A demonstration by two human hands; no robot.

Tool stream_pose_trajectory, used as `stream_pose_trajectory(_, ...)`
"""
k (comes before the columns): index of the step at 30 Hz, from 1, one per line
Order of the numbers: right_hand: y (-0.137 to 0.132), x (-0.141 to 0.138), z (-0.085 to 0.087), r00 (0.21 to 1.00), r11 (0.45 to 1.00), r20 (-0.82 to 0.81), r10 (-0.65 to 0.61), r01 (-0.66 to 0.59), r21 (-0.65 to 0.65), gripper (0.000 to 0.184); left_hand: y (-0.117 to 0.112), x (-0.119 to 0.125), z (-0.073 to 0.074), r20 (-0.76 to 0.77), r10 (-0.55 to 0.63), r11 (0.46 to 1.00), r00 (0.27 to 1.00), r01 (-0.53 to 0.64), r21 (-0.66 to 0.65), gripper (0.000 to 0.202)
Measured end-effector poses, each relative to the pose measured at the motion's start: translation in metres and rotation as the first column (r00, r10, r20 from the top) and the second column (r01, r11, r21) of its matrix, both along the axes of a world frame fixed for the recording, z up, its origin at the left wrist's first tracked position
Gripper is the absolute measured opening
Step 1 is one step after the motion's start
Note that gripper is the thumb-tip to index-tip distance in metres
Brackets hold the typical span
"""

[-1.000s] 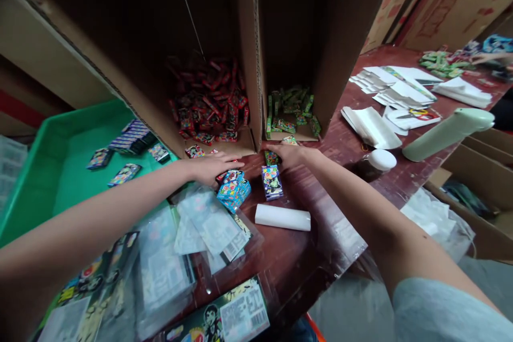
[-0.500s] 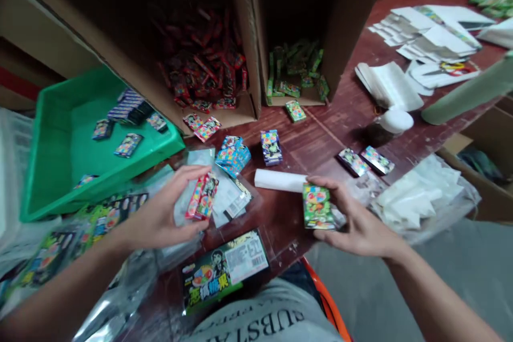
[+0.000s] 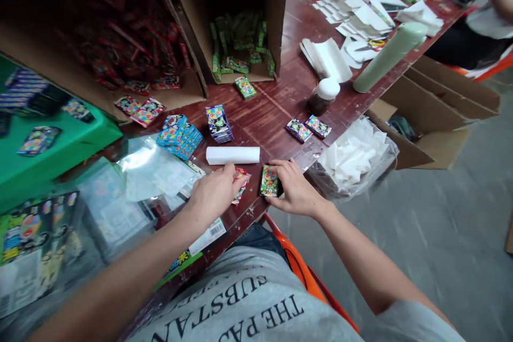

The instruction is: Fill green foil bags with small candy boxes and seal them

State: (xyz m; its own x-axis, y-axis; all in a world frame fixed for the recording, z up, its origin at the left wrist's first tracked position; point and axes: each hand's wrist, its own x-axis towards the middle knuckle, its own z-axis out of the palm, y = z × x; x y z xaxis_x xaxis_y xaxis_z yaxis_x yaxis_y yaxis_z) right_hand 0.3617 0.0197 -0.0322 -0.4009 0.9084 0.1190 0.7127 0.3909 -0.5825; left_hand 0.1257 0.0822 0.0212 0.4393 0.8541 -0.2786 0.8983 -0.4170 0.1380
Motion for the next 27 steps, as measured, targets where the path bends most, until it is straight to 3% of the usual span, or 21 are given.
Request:
stream_pose_trajectory(4,0.005,0.005,-0.001,0.998,1.000,0.055,0.019,-0.018,-0.016,0.069,0.002,0.004,-0.008,-0.050,0.039,0.997,0.998,-0.043,-0.069,0.047)
stream_pose_trajectory(6,0.007,0.005,-0.001,0.999,0.999,0.038,0.036,-0.034,-0.039,0.075,0.002,-0.002,-0.012,0.000,0.018,0.996,1.000,-0.017,-0.086,0.045)
stream_pose_trajectory(9,0.009,0.007,-0.001,0.998,0.997,0.010,0.054,-0.053,-0.063,0.080,0.006,-0.014,-0.015,0.143,-0.156,0.982,0.977,0.169,-0.081,0.038)
stream_pose_trajectory(12,0.013,0.016,-0.003,0.995,0.992,-0.022,0.095,-0.097,-0.083,0.085,0.014,-0.019,-0.009,0.187,-0.437,0.887,0.880,0.456,-0.075,0.045)
stream_pose_trajectory(14,0.016,0.022,-0.005,0.988,0.986,-0.045,0.146,-0.149,-0.080,0.090,0.016,-0.017,-0.001,0.179,-0.544,0.833,0.820,0.553,-0.004,0.047)
stream_pose_trajectory(15,0.018,0.025,-0.005,0.984,0.982,-0.053,0.169,-0.173,-0.074,0.093,0.014,-0.015,0.003,0.163,-0.538,0.842,0.827,0.537,0.052,0.043)
stream_pose_trajectory(17,0.020,0.028,-0.007,0.978,0.977,-0.062,0.199,-0.203,-0.063,0.096,0.005,-0.011,0.011,0.107,-0.399,0.913,0.911,0.382,0.146,0.034)
stream_pose_trajectory(19,0.023,0.028,-0.006,0.975,0.975,-0.073,0.210,-0.215,-0.057,0.098,-0.010,-0.008,0.013,0.035,-0.183,0.970,0.982,0.175,0.169,0.047)
stream_pose_trajectory(21,0.026,0.026,-0.004,0.973,0.974,-0.087,0.215,-0.220,-0.051,0.099,-0.024,-0.008,0.009,-0.024,-0.047,0.991,0.999,0.050,0.128,0.062)
stream_pose_trajectory(24,0.032,0.022,0.003,0.976,0.974,-0.051,0.214,-0.217,-0.065,0.100,-0.034,-0.010,-0.005,-0.018,-0.093,0.995,0.995,0.094,0.044,0.057)
stream_pose_trajectory(27,0.039,0.021,0.010,0.991,0.999,0.136,0.012,-0.004,-0.054,0.090,-0.030,-0.015,-0.018,0.117,-0.290,0.957,0.950,0.288,0.029,0.041)
